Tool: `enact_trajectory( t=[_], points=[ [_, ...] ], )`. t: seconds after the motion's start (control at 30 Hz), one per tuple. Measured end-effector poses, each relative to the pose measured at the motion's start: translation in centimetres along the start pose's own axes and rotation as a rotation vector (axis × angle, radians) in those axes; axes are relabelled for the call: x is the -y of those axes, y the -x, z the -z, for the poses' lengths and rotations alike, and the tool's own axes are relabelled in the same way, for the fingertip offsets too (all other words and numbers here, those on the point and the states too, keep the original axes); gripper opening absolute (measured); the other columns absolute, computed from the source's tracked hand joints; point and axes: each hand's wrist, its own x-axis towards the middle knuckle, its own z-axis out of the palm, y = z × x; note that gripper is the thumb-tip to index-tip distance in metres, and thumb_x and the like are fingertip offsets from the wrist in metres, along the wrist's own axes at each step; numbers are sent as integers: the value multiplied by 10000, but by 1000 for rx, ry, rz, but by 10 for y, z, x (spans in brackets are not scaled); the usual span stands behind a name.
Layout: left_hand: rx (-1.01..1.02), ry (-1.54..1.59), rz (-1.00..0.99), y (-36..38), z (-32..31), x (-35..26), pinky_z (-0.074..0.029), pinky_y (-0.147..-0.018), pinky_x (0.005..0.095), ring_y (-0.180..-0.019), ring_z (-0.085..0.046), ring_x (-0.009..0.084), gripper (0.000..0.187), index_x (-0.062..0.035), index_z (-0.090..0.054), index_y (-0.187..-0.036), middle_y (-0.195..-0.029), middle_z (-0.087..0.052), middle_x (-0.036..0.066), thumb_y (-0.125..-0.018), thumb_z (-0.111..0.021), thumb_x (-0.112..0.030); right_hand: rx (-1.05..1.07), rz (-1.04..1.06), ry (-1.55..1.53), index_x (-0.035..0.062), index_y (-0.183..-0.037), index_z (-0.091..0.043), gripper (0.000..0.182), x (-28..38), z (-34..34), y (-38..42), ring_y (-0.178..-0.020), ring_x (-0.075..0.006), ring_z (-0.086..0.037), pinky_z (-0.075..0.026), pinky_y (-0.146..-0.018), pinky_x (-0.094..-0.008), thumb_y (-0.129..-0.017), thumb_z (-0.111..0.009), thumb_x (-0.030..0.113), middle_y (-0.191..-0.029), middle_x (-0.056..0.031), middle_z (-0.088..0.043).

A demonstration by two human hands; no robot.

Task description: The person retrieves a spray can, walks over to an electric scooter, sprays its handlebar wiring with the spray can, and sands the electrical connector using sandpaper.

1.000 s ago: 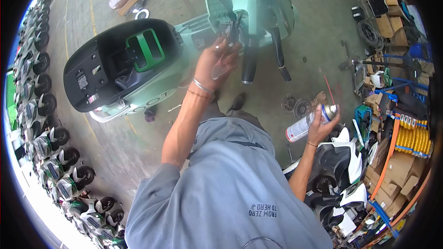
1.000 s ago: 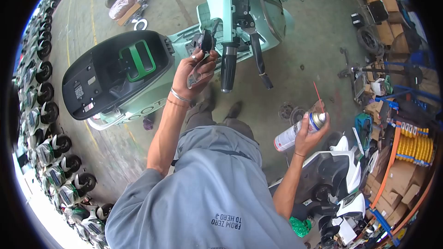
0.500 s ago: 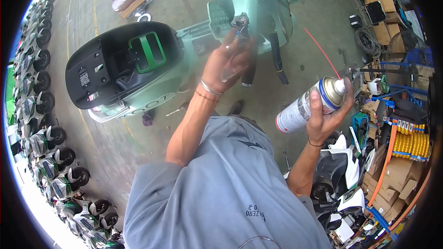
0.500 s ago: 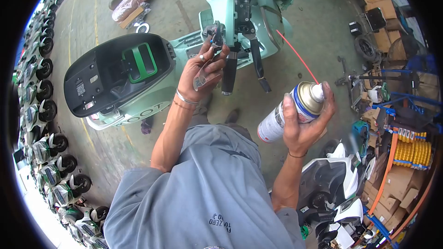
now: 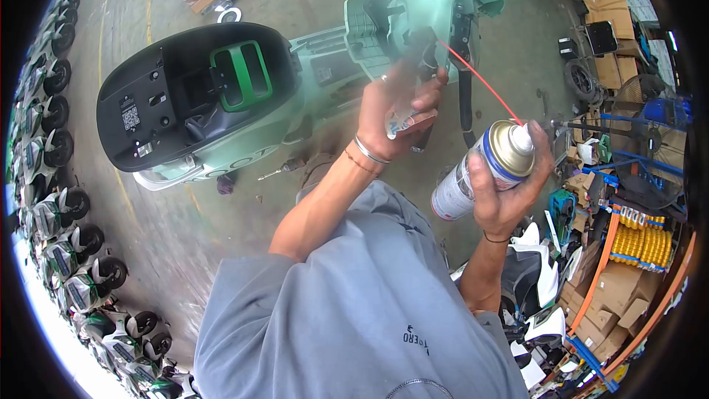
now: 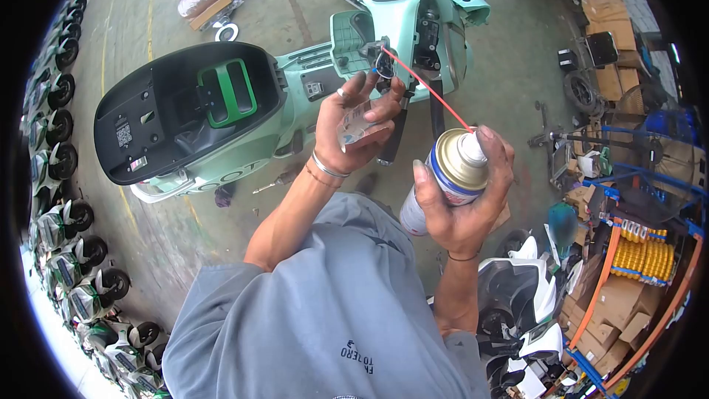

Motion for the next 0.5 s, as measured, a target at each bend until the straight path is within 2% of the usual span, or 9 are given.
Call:
enact_trajectory(
  t=[0.07, 0.13, 0.33, 0.5],
  points=[
    [-16, -55, -20, 1, -2, -4, -382, -406, 226, -609, -434, 118, 358, -138, -498, -1286, -1094, -552, 108, -1032, -450, -386, 9, -2, 0, -20, -1376, -400, 760, 0, -2, 0, -1039, -296, -553, -469, -891, -407, -747, -795, 143, -1206, -204, -505],
    [-5, -141, 34, 0, 2, -11, -390, -405, 244, -657, -461, 140, 472, -119, -546, -1260, -1104, -558, 147, -996, -497, -506, 20, -1, 14, -14, -1380, -400, 763, -2, -3, 1, -1021, -287, -560, -474, -880, -401, -747, -796, 142, -1214, -204, -497],
    [-7, -76, 54, 2, 7, -18, -379, -411, 246, -635, -447, 133, 481, -121, -486, -1238, -967, -493, 80, -996, -487, -537, 42, -38, -23, -6, -1381, -411, 756, -2, -8, 6, -1007, -272, -575, -484, -871, -389, -746, -797, 135, -1194, -205, -511],
    [-7, -66, 37, 3, 15, -22, -378, -416, 241, -626, -434, 125, 494, -98, -484, -1212, -935, -471, 62, -991, -501, -539, 66, -21, -24, 3, -1375, -423, 745, 3, -16, 6, -1024, -288, -585, -500, -857, -389, -747, -802, 132, -1202, -216, -515]
  ],
)
